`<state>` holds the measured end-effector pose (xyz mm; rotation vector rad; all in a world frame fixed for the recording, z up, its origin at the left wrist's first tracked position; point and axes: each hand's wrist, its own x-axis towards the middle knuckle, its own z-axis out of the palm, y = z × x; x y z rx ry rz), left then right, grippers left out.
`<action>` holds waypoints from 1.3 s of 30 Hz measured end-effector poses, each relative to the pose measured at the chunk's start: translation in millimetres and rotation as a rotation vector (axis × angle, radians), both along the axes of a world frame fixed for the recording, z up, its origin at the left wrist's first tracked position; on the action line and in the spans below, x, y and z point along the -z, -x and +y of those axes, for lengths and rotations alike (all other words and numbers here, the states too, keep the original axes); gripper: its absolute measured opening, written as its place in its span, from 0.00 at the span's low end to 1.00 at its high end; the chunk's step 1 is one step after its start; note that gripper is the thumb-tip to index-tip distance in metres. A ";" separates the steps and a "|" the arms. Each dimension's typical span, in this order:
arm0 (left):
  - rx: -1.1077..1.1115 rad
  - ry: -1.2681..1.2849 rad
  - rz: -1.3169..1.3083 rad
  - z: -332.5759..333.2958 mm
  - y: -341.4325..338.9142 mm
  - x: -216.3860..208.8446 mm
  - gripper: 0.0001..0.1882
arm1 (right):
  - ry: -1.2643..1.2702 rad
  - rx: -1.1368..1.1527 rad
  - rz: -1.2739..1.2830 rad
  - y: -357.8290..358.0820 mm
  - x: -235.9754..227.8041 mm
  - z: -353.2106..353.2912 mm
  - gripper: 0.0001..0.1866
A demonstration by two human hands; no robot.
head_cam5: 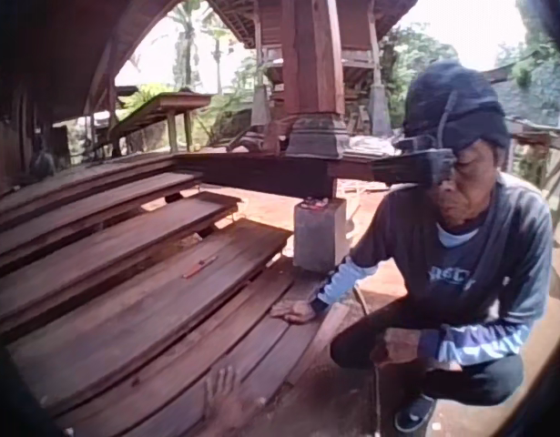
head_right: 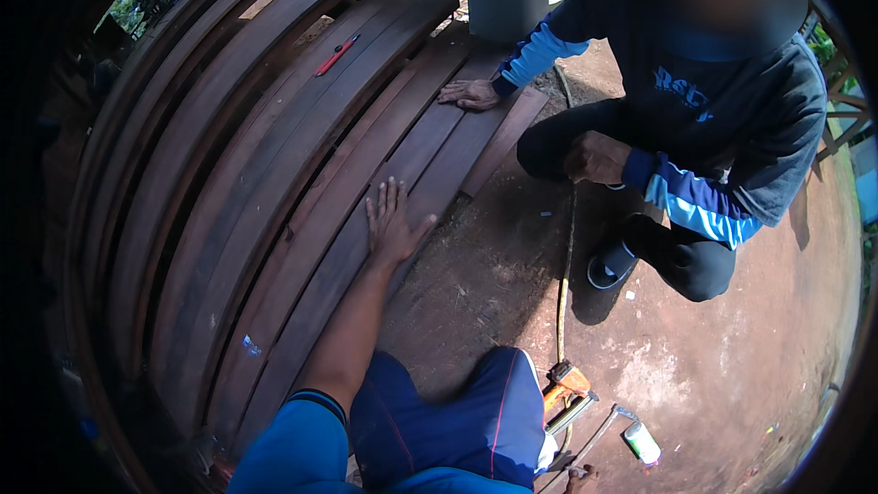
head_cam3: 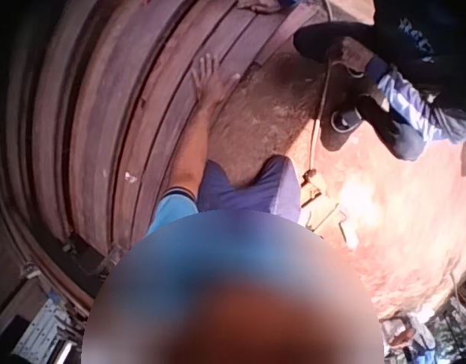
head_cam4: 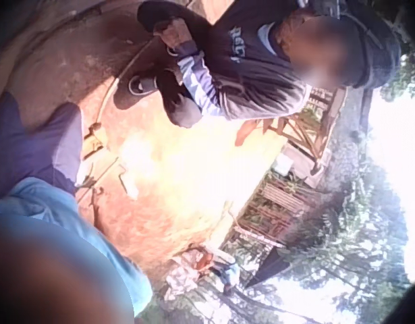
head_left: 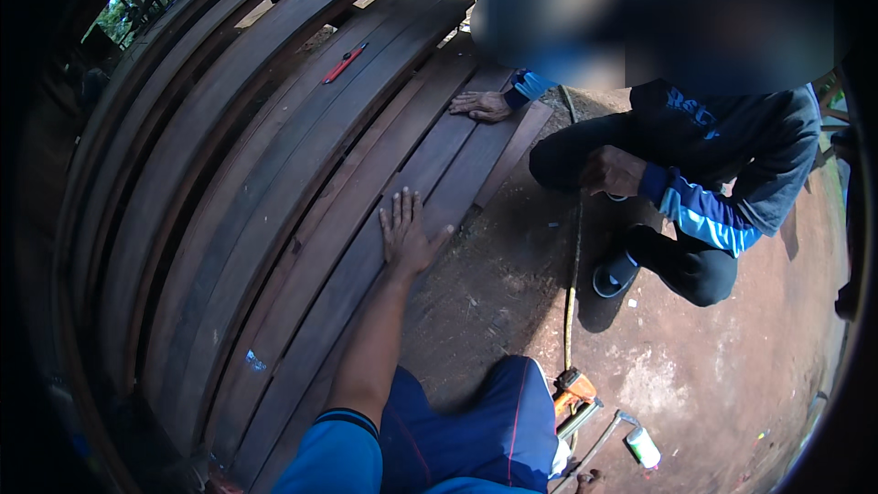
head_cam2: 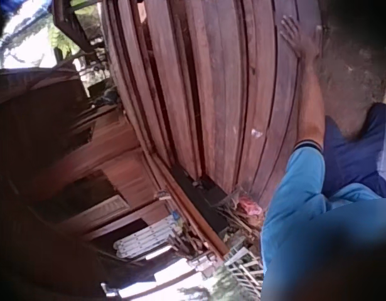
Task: The person aligns and secures wooden planks on a curved frame using a pneumatic nail gun and wood glue. They repeatedly position planks, apply glue, and drive nails while a coworker assists by holding the planks in place.
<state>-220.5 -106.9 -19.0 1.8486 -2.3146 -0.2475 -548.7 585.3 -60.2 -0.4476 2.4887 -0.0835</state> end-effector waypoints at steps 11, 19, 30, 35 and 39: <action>0.090 -0.160 -0.019 13.2 -16.3 -14.4 0.60 | 0.499 -0.072 -0.307 -13.7 -3.5 -165.9 0.22; 0.162 -0.230 -0.048 149.6 -102.0 -7.0 0.54 | 0.364 -0.103 -0.297 -38.3 11.8 -47.3 0.25; 0.071 -0.221 -0.132 339.1 -213.1 -21.3 0.51 | 0.257 -0.062 -0.277 -88.0 49.0 71.5 0.24; 0.053 -0.244 -0.089 351.5 -215.7 -24.3 0.49 | 0.271 -0.085 -0.302 -76.0 64.1 68.6 0.24; -0.005 -0.316 -0.104 358.2 -195.7 -36.7 0.46 | 0.352 0.009 -0.292 -65.6 66.4 68.5 0.22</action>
